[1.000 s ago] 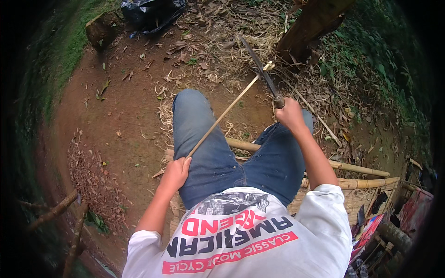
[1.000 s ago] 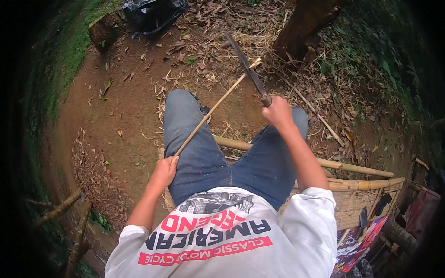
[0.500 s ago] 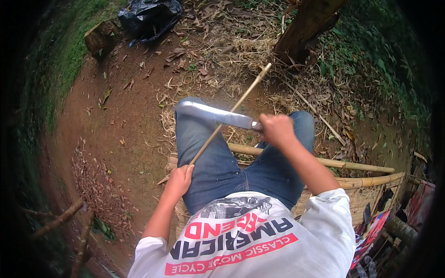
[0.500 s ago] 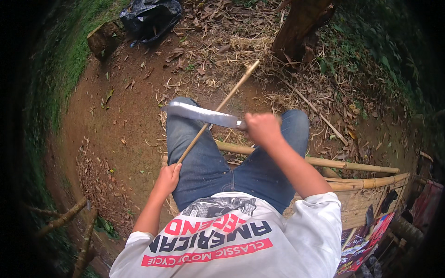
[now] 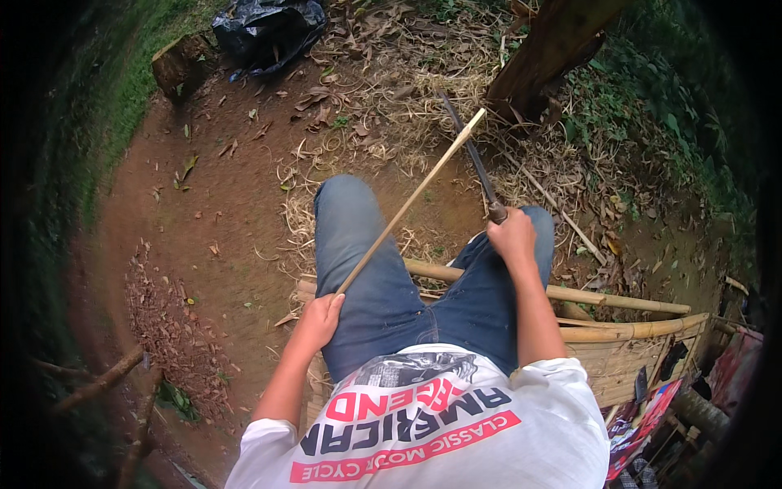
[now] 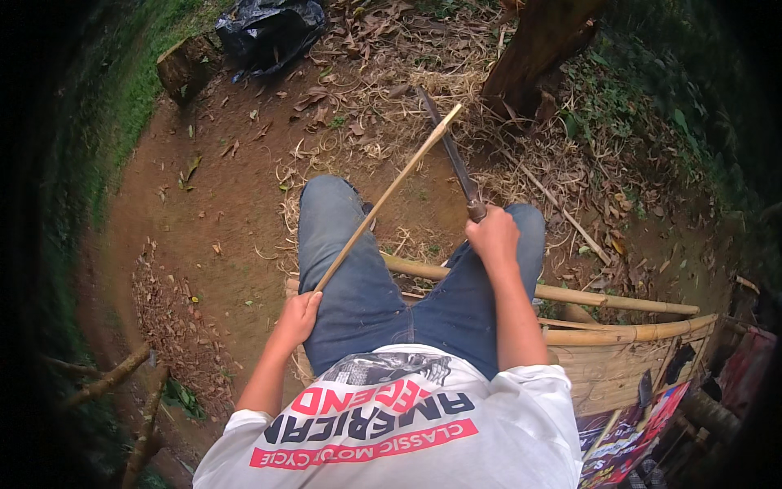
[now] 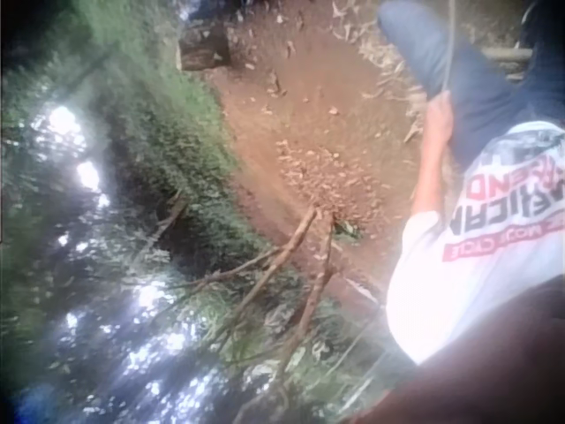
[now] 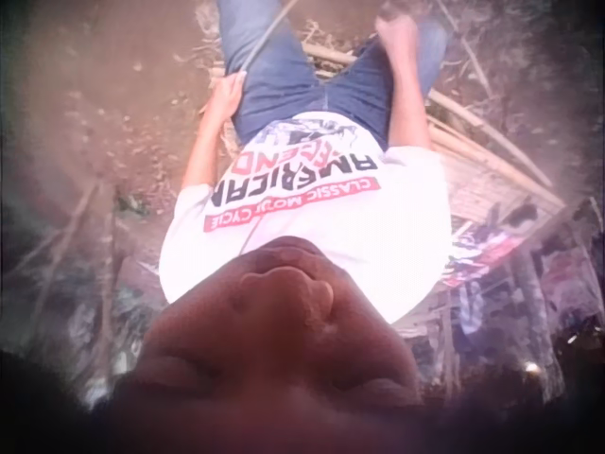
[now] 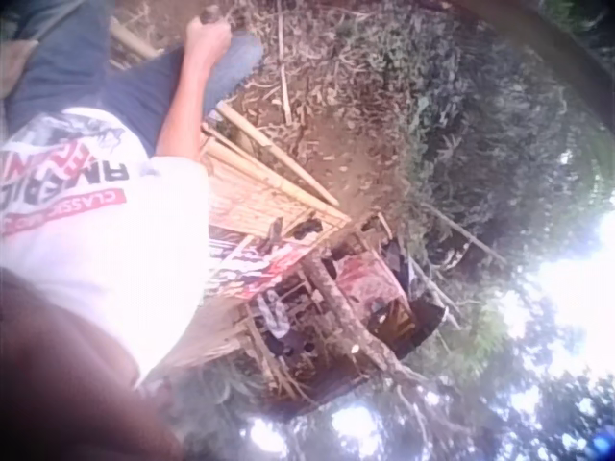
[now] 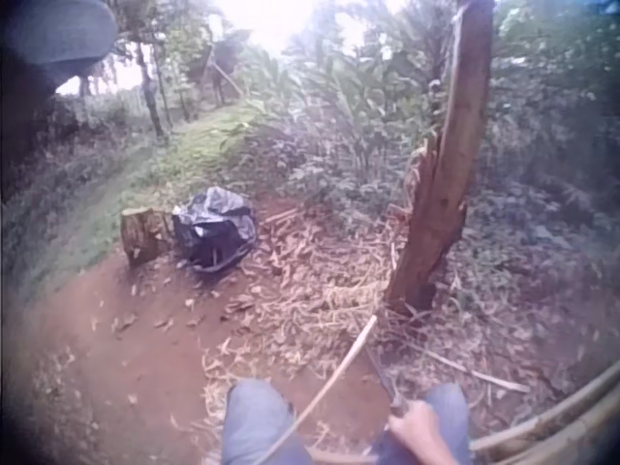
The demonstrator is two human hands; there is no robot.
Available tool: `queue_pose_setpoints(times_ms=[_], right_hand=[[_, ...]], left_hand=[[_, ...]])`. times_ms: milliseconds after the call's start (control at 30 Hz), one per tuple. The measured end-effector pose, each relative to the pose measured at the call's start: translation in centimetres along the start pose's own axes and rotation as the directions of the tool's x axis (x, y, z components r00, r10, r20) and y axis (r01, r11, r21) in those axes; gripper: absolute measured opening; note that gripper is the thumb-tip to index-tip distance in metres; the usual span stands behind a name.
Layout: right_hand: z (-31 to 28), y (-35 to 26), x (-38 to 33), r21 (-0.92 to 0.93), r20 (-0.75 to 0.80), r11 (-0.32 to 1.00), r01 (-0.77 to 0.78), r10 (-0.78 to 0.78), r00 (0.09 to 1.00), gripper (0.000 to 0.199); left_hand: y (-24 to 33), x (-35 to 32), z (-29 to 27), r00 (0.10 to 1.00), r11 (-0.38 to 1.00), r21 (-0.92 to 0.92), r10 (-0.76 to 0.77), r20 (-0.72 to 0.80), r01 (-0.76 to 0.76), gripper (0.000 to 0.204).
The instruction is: The person shaves a thin strip of wood using a machete, repeatedly drawing the blade along the length of the wood while holding it by hand.
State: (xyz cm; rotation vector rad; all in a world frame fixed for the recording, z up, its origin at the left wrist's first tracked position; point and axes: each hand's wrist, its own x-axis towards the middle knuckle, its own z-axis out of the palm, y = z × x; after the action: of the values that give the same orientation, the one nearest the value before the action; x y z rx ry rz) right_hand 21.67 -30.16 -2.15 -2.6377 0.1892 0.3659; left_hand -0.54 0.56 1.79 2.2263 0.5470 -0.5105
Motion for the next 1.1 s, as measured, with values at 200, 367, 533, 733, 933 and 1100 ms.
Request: queue_pose_setpoints(times_ms=[200, 367, 533, 733, 933, 1100], right_hand=[[6.2, 2.4, -3.0, 0.747, 0.275, 0.613, -0.258, 0.068, 0.959, 0.034], [5.0, 0.9, -6.8, 0.828, 0.267, 0.492, -0.269, 0.077, 0.961, 0.033], [5.0, -0.5, -8.5, 0.745, 0.057, 0.664, 0.059, -0.152, 0.987, 0.039], [3.3, -5.5, -9.7, 0.333, 0.058, 0.780, 0.530, -0.578, 0.814, 0.057], [4.8, -5.8, -6.1, -0.151, 0.156, 0.654, 0.742, -0.725, 0.671, 0.067], [2.0, -4.0, -0.8, -0.241, 0.140, 0.772, 0.588, -0.572, 0.808, 0.069]], left_hand=[[-4.5, 1.3, -1.1, 0.940, 0.842, -0.457, -0.154, 0.303, 0.286, 0.051], [-1.9, 0.6, -2.4, 0.915, 0.850, -0.360, -0.299, 0.270, 0.384, 0.052], [-1.6, -0.9, -0.9, 0.996, 0.984, -0.153, -0.089, 0.016, 0.091, 0.051], [-0.3, -2.1, -0.3, 0.994, 1.000, -0.014, 0.002, -0.105, -0.004, 0.043], [-0.4, -2.9, 0.9, 0.978, 0.994, 0.079, -0.060, -0.199, 0.078, 0.043], [0.1, -2.0, 0.5, 0.978, 0.995, 0.077, -0.052, -0.202, 0.069, 0.044]])
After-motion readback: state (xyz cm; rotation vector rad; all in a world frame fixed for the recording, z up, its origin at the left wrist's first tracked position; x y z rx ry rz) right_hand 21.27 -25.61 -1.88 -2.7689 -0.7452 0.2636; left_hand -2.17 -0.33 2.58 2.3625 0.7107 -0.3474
